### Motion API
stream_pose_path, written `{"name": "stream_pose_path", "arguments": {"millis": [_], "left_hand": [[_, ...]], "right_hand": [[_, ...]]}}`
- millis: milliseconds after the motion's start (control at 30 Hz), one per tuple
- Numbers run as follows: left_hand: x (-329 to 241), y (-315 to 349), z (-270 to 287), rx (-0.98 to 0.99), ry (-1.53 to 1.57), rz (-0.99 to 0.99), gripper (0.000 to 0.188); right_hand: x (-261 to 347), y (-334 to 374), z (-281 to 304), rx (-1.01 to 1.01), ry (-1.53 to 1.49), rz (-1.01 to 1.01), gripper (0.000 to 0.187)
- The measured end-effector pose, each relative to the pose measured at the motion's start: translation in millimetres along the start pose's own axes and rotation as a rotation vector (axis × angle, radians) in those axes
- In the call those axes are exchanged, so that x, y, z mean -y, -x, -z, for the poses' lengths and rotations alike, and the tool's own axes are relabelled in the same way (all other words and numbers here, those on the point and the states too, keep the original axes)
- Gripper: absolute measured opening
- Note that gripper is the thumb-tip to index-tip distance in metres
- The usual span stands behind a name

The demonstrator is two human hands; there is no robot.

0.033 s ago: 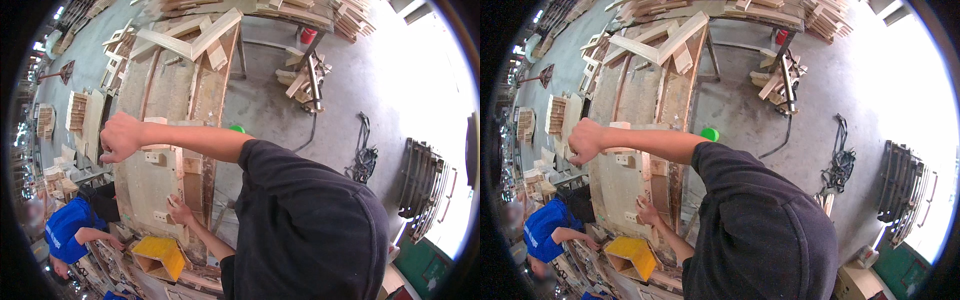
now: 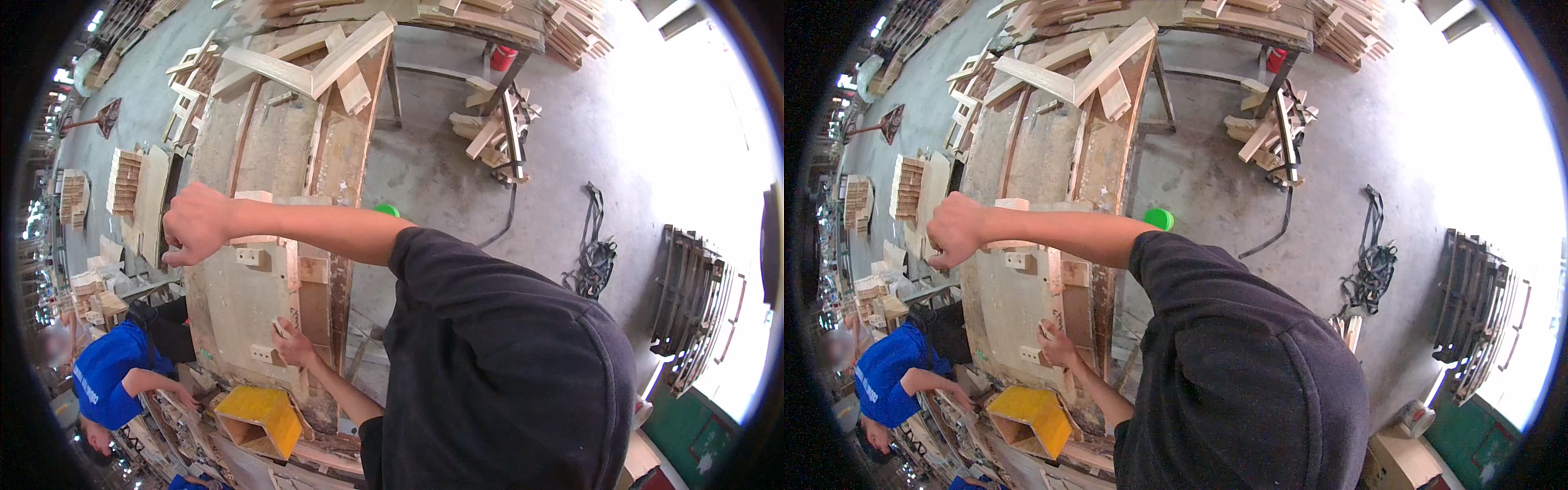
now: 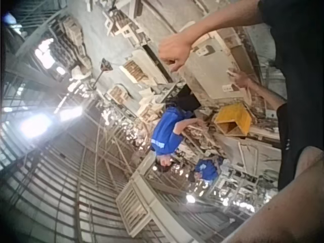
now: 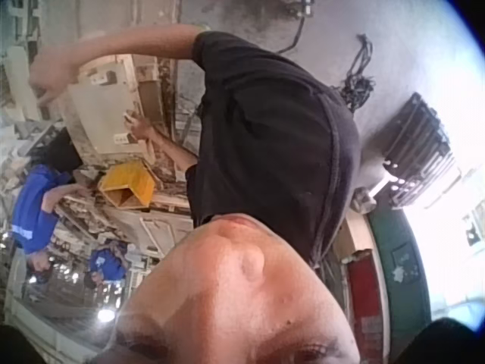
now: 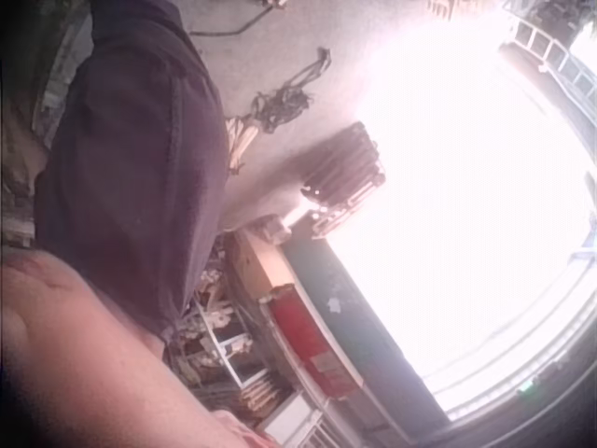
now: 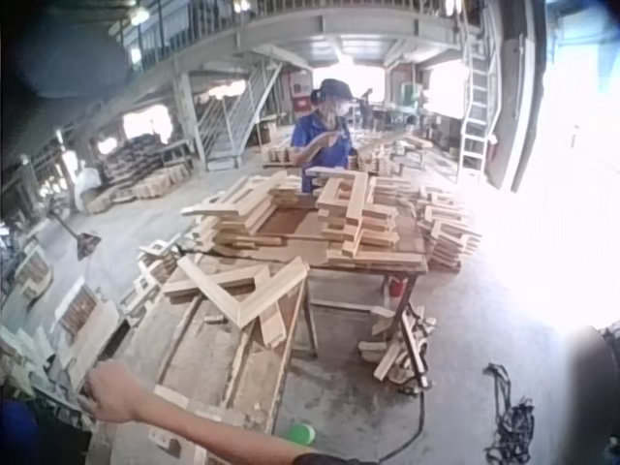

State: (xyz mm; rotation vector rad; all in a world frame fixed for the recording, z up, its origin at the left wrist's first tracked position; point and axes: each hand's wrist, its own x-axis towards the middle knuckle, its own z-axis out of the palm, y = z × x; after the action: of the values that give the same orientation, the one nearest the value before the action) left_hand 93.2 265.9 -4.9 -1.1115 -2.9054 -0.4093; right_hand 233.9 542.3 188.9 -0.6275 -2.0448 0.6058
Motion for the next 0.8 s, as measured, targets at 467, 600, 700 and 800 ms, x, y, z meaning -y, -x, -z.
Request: {"name": "stream_pose_path", "arguments": {"millis": [467,600,700,800], "left_hand": [[1.0,-2.9,-6.4,-0.024,-0.011,-0.01,0.068],[-2.0,-2.0,-7.6,-0.009,0.001,-0.011,0.069],[-1.2,-0.8,-7.6,-0.014,-0.012,-0.01,0.069],[3.5,-0.8,-5.8,-0.024,0.011,-0.022,0.069]], "right_hand": [[0.0,-0.7,0.6,0.0,0.01,0.025,0.037],[-1.6,1.2,2.3,0.004,0.0,0.013,0.036],[-2.4,1.3,3.9,0.012,-0.026,0.005,0.034],[-0.5,2.8,0.9,-0.013,-0.067,0.016,0.03]]}}
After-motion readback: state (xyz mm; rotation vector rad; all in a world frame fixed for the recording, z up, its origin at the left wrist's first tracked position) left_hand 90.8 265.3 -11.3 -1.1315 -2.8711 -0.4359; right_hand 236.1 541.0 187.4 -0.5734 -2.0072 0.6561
